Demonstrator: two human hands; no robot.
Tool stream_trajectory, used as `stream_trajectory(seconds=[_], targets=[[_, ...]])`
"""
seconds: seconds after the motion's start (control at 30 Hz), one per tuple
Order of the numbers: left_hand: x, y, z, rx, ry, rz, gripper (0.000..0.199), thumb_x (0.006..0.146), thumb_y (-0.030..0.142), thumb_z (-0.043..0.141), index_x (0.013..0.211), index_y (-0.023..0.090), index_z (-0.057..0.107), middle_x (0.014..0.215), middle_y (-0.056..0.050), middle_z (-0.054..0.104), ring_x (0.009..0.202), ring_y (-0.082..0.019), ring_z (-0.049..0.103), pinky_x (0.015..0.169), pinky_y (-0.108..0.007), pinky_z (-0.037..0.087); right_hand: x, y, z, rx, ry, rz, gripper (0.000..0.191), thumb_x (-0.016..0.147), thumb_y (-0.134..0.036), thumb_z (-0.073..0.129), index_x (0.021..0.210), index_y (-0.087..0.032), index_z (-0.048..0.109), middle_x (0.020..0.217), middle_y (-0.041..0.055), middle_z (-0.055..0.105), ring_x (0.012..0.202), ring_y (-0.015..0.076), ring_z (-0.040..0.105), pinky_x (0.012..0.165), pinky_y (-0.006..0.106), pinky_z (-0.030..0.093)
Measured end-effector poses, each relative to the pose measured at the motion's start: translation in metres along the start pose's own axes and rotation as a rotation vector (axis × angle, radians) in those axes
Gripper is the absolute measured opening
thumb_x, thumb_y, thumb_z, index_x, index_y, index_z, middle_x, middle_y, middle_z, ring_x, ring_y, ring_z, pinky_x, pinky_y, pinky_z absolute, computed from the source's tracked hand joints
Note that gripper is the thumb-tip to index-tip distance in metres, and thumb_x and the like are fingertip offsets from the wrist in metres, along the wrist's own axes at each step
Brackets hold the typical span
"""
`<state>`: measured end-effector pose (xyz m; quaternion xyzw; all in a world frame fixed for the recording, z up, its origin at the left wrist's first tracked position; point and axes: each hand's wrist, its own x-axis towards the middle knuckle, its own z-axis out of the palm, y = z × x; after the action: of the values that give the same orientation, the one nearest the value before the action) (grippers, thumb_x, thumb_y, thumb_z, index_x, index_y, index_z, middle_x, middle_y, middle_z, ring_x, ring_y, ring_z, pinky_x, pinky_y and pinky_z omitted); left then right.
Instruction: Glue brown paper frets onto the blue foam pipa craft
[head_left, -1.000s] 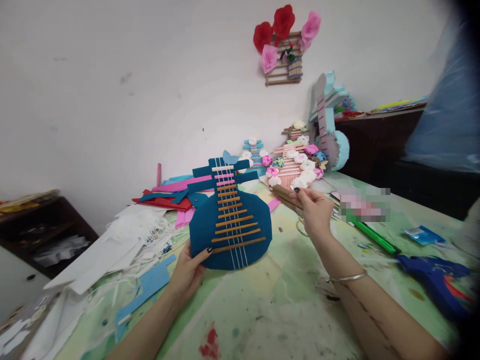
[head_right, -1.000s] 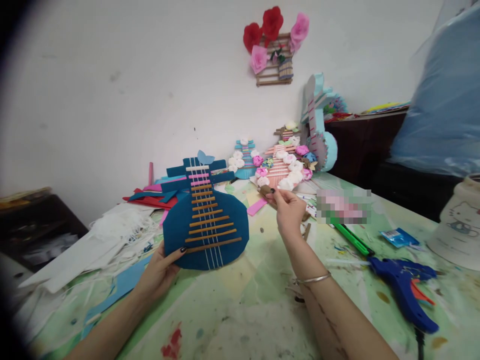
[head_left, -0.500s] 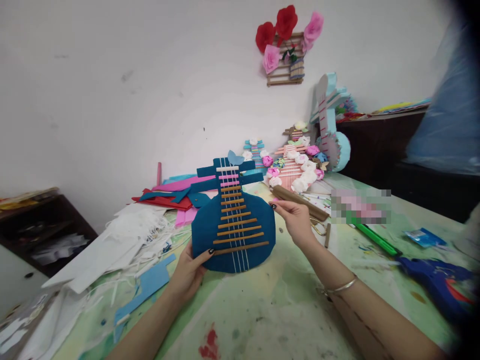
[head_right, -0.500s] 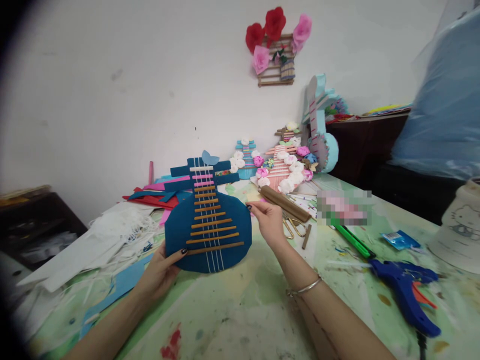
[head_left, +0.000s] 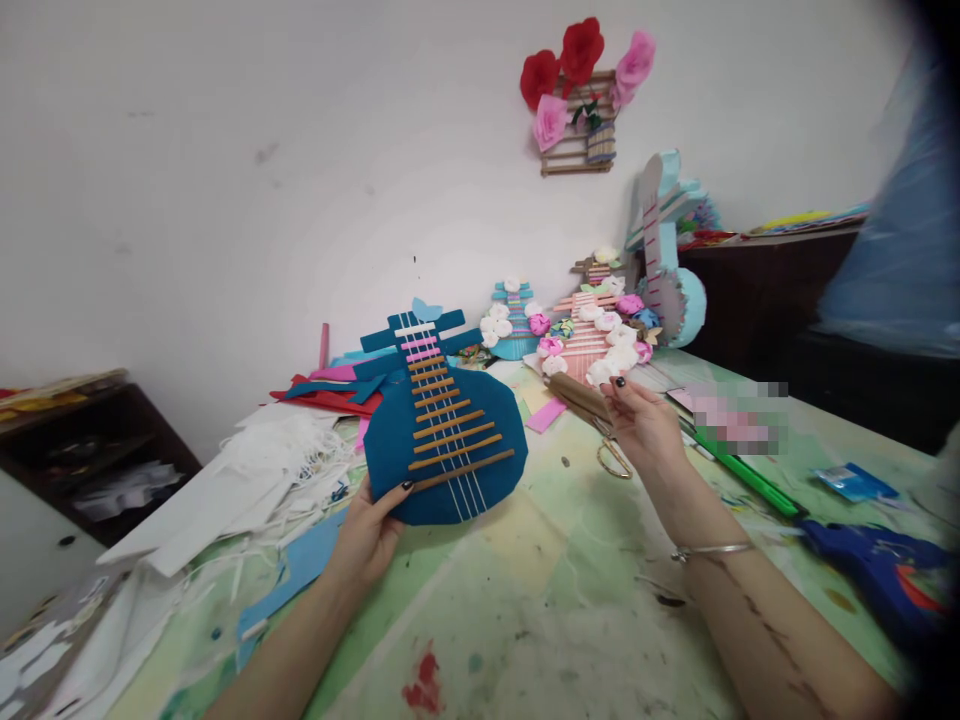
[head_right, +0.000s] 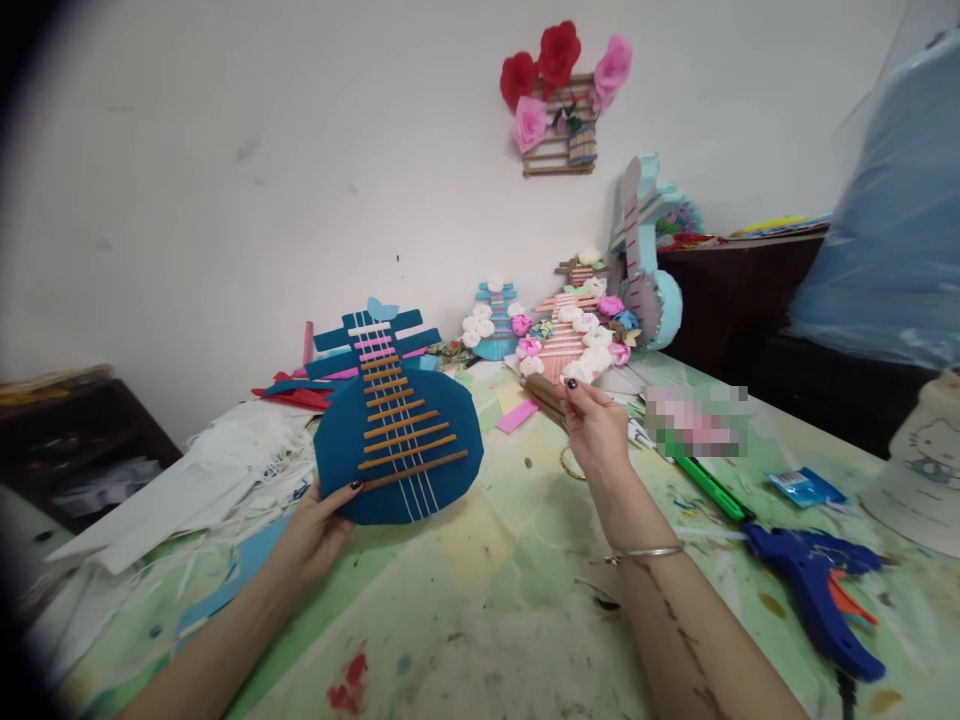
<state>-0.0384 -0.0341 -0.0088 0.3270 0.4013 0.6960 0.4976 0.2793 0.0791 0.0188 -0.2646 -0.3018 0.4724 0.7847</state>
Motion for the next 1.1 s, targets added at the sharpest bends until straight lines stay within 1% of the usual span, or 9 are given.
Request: stream_trajectory(seconds=[0.13, 0.27, 0.43, 0.53, 0.7, 0.83, 0.93, 1.0, 1.1], targets=[[0.004, 0.002, -0.003, 0.004, 0.054, 0.014, 0.057, 0.066, 0.014, 0.073, 0.119, 0.026, 0.055, 0.108, -0.005, 0.068, 0.099, -0.024, 0.064, 0.080, -0.035, 0.056, 0.008, -0.007, -0.007, 0.092, 0.053, 0.040, 0.008, 0.070, -0.013, 0.069, 0.072, -0.017, 0.063, 0.064, -0.0026, 0.064, 0.059, 0.0076, 0.062, 0.056, 0.017, 0.054], [0.007, 0.002, -0.007, -0.013, 0.085, 0.031, 0.052, 0.066, 0.011, 0.071, 0.114, 0.026, 0.057, 0.107, -0.004, 0.068, 0.096, -0.022, 0.065, 0.080, -0.032, 0.056, 0.014, -0.015, -0.011, 0.159, 0.093, 0.066, 0.009, 0.076, -0.011, 0.061, 0.071, -0.018, 0.057, 0.052, -0.0073, 0.053, 0.048, 0.0043, 0.055, 0.049, 0.014, 0.049], [0.011, 0.003, -0.013, -0.018, 0.083, 0.045, 0.048, 0.067, 0.011, 0.072, 0.111, 0.023, 0.059, 0.108, -0.004, 0.068, 0.096, -0.019, 0.065, 0.082, -0.029, 0.055, 0.009, -0.024, -0.011, 0.141, 0.057, 0.048, 0.012, 0.079, -0.013, 0.060, 0.068, -0.017, 0.054, 0.042, -0.0114, 0.037, 0.031, 0.0004, 0.027, 0.033, 0.012, 0.030], [0.012, 0.007, -0.014, -0.031, 0.097, 0.078, 0.051, 0.067, 0.010, 0.072, 0.114, 0.024, 0.057, 0.107, -0.004, 0.069, 0.096, -0.020, 0.066, 0.087, -0.034, 0.053, 0.003, -0.026, -0.010, 0.084, 0.033, -0.001, 0.011, 0.077, -0.014, 0.063, 0.068, -0.016, 0.057, 0.037, -0.0124, 0.029, 0.029, 0.0017, 0.020, 0.029, 0.015, 0.022], [0.013, 0.014, -0.015, -0.060, 0.152, 0.131, 0.053, 0.067, 0.006, 0.070, 0.115, 0.024, 0.056, 0.105, -0.004, 0.070, 0.095, -0.020, 0.066, 0.090, -0.035, 0.052, 0.003, -0.026, -0.008, -0.070, 0.025, -0.124, 0.014, 0.074, -0.025, 0.067, 0.066, -0.017, 0.058, 0.039, -0.0103, 0.031, 0.031, 0.0027, 0.021, 0.029, 0.018, 0.018], [0.014, 0.016, -0.017, -0.058, 0.140, 0.144, 0.053, 0.068, 0.006, 0.069, 0.116, 0.024, 0.055, 0.106, -0.004, 0.069, 0.094, -0.019, 0.066, 0.089, -0.034, 0.053, -0.001, -0.014, -0.001, -0.279, -0.048, -0.252, 0.011, 0.068, -0.027, 0.066, 0.072, -0.017, 0.065, 0.047, -0.0058, 0.047, 0.034, 0.0039, 0.031, 0.031, 0.019, 0.020], [0.012, 0.014, -0.015, -0.057, 0.101, 0.125, 0.052, 0.068, 0.008, 0.070, 0.116, 0.023, 0.056, 0.107, -0.004, 0.069, 0.095, -0.020, 0.066, 0.088, -0.035, 0.053, -0.017, 0.004, 0.012, -0.422, -0.195, -0.245, 0.013, 0.061, -0.022, 0.071, 0.073, -0.017, 0.071, 0.051, -0.0023, 0.058, 0.039, 0.0076, 0.044, 0.038, 0.021, 0.033], [0.009, 0.012, -0.013, -0.038, 0.078, 0.098, 0.054, 0.067, 0.010, 0.072, 0.116, 0.023, 0.056, 0.107, -0.005, 0.069, 0.096, -0.021, 0.066, 0.087, -0.035, 0.054, -0.033, 0.017, 0.021, -0.503, -0.299, -0.226, 0.011, 0.059, -0.021, 0.073, 0.070, -0.018, 0.074, 0.057, 0.0016, 0.066, 0.050, 0.0132, 0.056, 0.049, 0.025, 0.043], [0.003, 0.008, -0.008, 0.002, 0.034, 0.054, 0.060, 0.065, 0.013, 0.074, 0.121, 0.024, 0.054, 0.109, -0.005, 0.068, 0.100, -0.022, 0.064, 0.085, -0.035, 0.055, -0.052, 0.030, 0.030, -0.581, -0.380, -0.222, 0.008, 0.058, -0.022, 0.076, 0.065, -0.020, 0.074, 0.066, 0.0037, 0.070, 0.064, 0.0189, 0.062, 0.062, 0.031, 0.048]])
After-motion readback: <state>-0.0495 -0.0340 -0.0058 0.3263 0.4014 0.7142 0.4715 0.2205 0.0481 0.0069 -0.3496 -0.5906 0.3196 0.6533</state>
